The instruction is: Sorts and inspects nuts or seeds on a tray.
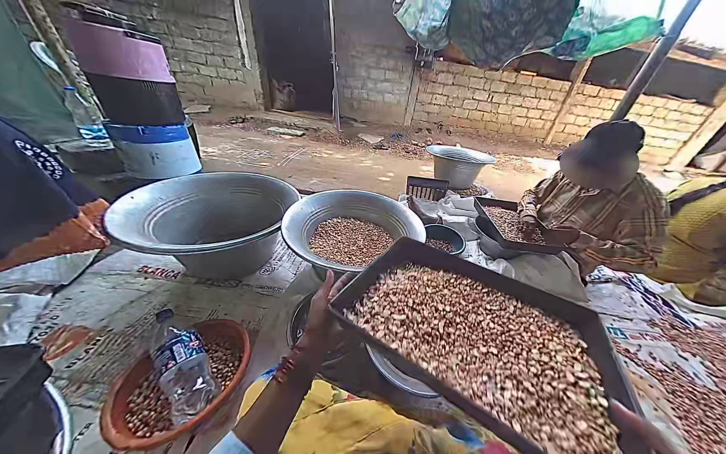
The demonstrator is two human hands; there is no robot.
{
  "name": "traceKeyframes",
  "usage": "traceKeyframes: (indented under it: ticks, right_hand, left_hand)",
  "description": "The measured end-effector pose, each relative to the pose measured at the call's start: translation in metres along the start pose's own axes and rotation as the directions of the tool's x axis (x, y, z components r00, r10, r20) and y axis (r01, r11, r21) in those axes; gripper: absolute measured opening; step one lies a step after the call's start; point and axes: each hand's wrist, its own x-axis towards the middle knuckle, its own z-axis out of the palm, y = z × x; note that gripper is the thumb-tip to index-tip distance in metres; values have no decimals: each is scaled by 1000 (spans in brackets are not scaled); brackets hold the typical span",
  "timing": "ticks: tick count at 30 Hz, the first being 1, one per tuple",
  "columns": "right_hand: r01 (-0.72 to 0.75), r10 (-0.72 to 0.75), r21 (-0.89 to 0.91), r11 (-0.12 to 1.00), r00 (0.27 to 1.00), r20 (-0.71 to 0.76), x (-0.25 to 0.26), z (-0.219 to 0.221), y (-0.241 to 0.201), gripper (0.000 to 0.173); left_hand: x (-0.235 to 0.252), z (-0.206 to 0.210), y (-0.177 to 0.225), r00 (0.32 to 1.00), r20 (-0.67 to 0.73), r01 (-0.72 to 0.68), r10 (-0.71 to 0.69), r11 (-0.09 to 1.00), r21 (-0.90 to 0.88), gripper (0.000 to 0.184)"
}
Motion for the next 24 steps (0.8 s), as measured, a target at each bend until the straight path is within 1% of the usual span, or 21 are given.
traceKeyframes:
  ticks: [1,2,3,4,5,6,7,8,9,10,11,13,14,16,18,19,21,22,24]
  right_hand:
    - [47,-49,-24,999,997,-60,20,31,-6,18]
    - [91,-96,-72,993,993,-65,43,57,-3,21]
    - [128,-135,-154,980,990,-35,66,86,0,40]
    - [159,-163,-229,960,987,5,86,118,5,54]
    - [192,-181,-342,920,981,63,102,149,12,66]
    - [211,-179,-482,850,977,112,112,183,20,74]
    - [222,-159,-608,763,975,157,117,214,30,79]
    - [221,-124,-710,668,975,187,121,242,44,86]
    - [209,-90,-787,581,977,194,122,266,58,90]
    - [190,-52,-836,515,980,190,122,287,69,94]
    - [179,-16,-864,470,981,194,121,302,78,95]
    - [208,25,-883,421,970,240,119,323,91,96]
    - [240,32,-882,405,960,276,115,330,97,96]
    - [326,18,-867,376,933,359,105,342,107,95]
    - [399,-2,-835,379,902,431,92,344,105,98]
    - [428,-3,-821,379,887,461,84,341,101,99]
    - [445,12,-817,367,876,482,76,329,95,101]
    - [445,13,-820,359,876,481,74,326,91,102]
    - [465,3,-817,341,868,496,68,316,86,104]
  left_hand:
    - [17,18,-2,986,-168,-22,8,996,-82,59]
    - [33,36,-7,959,-283,-8,-28,992,-126,56]
    - [41,50,-11,958,-269,53,-97,985,-167,58]
    - [43,64,-14,967,-189,137,-168,976,-168,60]
    - [43,74,-18,968,-85,218,-235,961,-168,61]
    - [46,85,-20,957,-18,283,-289,947,-152,59]
    - [51,94,-21,943,-1,329,-332,937,-115,52]
    - [58,99,-22,933,-42,355,-358,933,-57,38]
    - [69,100,-26,925,-114,364,-361,931,9,22]
    - [83,92,-28,920,-127,379,-371,925,43,19]
    - [97,80,-30,918,-137,385,-371,919,91,21]
    - [119,58,-26,911,-146,409,-386,891,198,26]
    - [121,51,-22,902,-146,429,-405,874,227,25]
    - [117,41,-16,888,-162,457,-431,863,213,18]
    - [106,32,-20,904,-151,423,-400,889,177,10]
    - [93,31,-25,918,-160,385,-363,912,142,11]
    - [51,36,-34,940,-162,312,-300,948,57,21]
    - [23,41,-36,947,-147,294,-284,955,47,26]
    - [-38,42,-49,966,-25,258,-257,962,86,35]
